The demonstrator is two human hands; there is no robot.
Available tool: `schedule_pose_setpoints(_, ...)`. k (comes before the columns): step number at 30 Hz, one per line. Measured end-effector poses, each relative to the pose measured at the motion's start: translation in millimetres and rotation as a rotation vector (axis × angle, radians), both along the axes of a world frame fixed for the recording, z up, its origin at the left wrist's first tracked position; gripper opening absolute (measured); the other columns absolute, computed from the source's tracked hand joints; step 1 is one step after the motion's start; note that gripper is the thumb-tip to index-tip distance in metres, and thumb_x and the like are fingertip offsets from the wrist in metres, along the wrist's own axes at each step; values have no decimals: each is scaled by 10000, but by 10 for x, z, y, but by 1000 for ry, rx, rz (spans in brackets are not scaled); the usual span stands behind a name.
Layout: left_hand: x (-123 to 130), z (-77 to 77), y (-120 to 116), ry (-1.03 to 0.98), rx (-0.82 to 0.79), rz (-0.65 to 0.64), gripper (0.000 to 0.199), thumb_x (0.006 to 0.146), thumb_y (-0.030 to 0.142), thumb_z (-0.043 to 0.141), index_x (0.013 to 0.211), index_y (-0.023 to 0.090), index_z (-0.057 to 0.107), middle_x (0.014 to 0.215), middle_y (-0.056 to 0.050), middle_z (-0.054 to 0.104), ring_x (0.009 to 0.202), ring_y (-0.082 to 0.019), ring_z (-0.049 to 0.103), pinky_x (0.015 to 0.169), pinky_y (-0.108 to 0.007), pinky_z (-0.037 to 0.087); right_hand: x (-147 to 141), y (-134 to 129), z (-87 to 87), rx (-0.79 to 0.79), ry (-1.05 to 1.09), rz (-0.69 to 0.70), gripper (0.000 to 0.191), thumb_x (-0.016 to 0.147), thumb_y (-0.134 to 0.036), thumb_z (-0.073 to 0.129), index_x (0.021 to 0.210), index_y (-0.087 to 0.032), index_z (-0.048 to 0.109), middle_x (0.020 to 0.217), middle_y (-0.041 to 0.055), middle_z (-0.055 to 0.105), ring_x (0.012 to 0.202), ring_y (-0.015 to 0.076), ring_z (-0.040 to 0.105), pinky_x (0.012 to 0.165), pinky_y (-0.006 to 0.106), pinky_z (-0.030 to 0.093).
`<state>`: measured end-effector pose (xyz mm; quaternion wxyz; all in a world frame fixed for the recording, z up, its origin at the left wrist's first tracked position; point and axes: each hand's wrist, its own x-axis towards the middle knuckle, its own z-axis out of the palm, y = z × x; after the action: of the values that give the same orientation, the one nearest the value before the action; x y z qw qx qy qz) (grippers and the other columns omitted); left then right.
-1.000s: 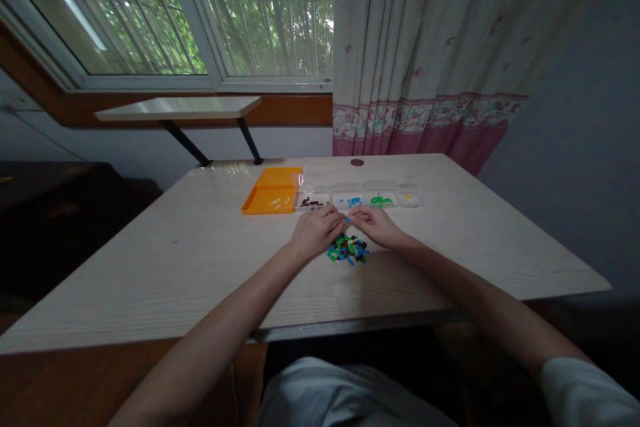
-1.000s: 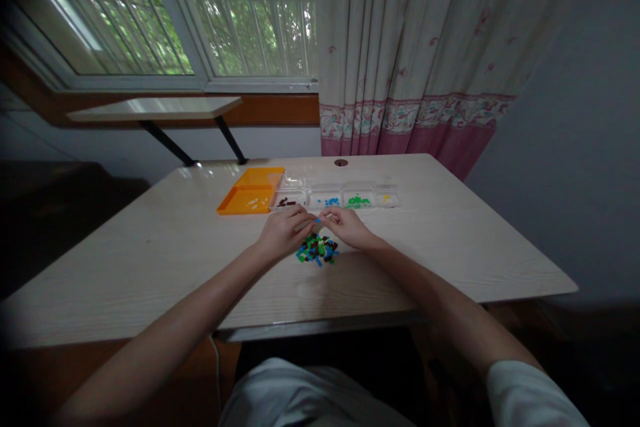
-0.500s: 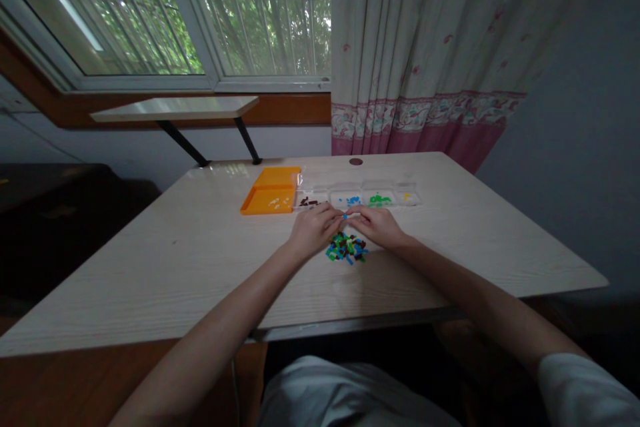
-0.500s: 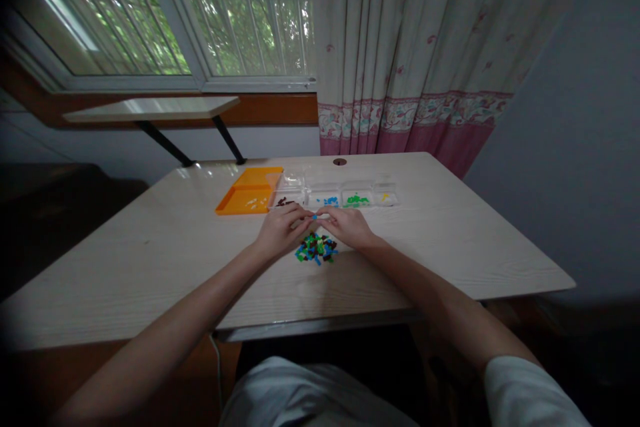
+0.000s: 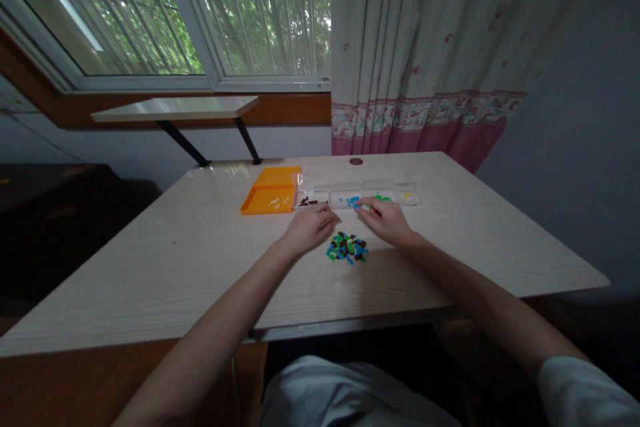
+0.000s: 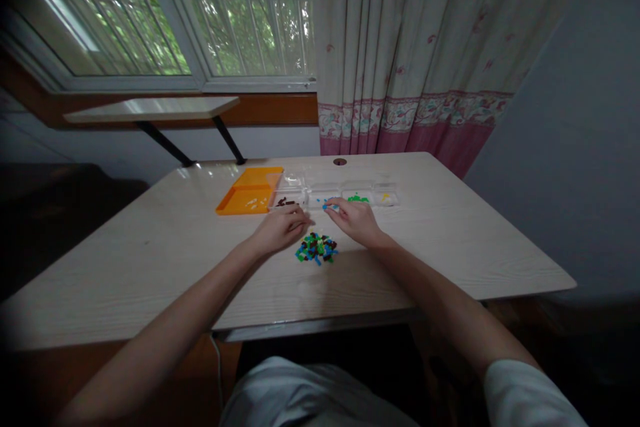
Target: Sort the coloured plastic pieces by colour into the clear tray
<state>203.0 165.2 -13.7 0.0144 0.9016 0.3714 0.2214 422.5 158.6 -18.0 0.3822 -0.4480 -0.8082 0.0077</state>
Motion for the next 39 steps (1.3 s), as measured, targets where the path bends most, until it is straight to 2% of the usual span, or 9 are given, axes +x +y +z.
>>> schedule_pose_setpoints(4,-24,-8,-2,49,-75,-63,239,812,180,468,958,210,655,931,-49,578,846,-152,570,738,-260,456,16,-2,15,31,14,1,350,861,-423,438,957,-168,658,547,6,527,513,109,475,577,214,364)
schedule_pose_setpoints(12,-14,-69,14,65,-102,-75,228,823,208,473,965,208,652,924,-49,585,845,-147,580,762,-254,459,14,15,-6,-18,-7,-9,337,855,-429,445,954,-184,654,559,3,543,531,112,496,582,215,356)
schedule_pose_setpoints(14,-14,-86,25,74,-105,-69,222,830,220,469,953,210,653,920,-47,589,846,-148,583,762,-255,459,12,68,-31,-57,-31,-52,314,846,-425,460,949,-199,651,563,-3,549,523,113,499,560,214,343)
schedule_pose_setpoints(17,-17,-95,34,75,-107,-67,216,836,232,463,941,213,651,924,-44,590,845,-146,585,763,-253,460,9,203,-81,-109,-73,-188,275,831,-413,484,935,-217,646,575,-3,568,528,129,514,535,224,325)
schedule_pose_setpoints(20,-21,-95,39,71,-111,-78,216,832,226,465,939,211,652,922,-46,592,844,-144,584,764,-250,463,20,342,-123,-148,-114,-325,279,817,-418,506,958,-223,647,637,28,613,609,167,558,569,246,348)
schedule_pose_setpoints(22,-22,-98,44,67,-116,-80,219,829,218,466,940,208,655,920,-49,596,849,-145,584,773,-255,464,37,391,-135,-161,-134,-356,303,813,-425,511,996,-222,643,682,48,636,656,183,575,596,258,366)
schedule_pose_setpoints(26,-24,-106,55,58,-122,-96,221,824,211,472,944,205,658,916,-53,601,858,-146,582,784,-259,463,56,341,-116,-150,-115,-326,289,835,-409,474,986,-234,647,642,26,630,613,166,567,563,243,352)
schedule_pose_setpoints(33,-23,-99,46,62,-117,-93,201,826,234,488,920,209,664,899,-41,607,832,-140,586,755,-242,463,-20,137,-129,-179,-131,-124,212,826,-338,490,895,-230,660,589,-6,597,556,131,534,553,223,322)
schedule_pose_setpoints(39,-9,-98,34,68,-117,-82,190,827,230,479,897,190,651,891,-41,609,816,-142,584,737,-238,457,-76,118,-175,-210,-159,-42,218,832,-349,482,880,-226,655,587,-6,582,546,126,514,550,217,309)
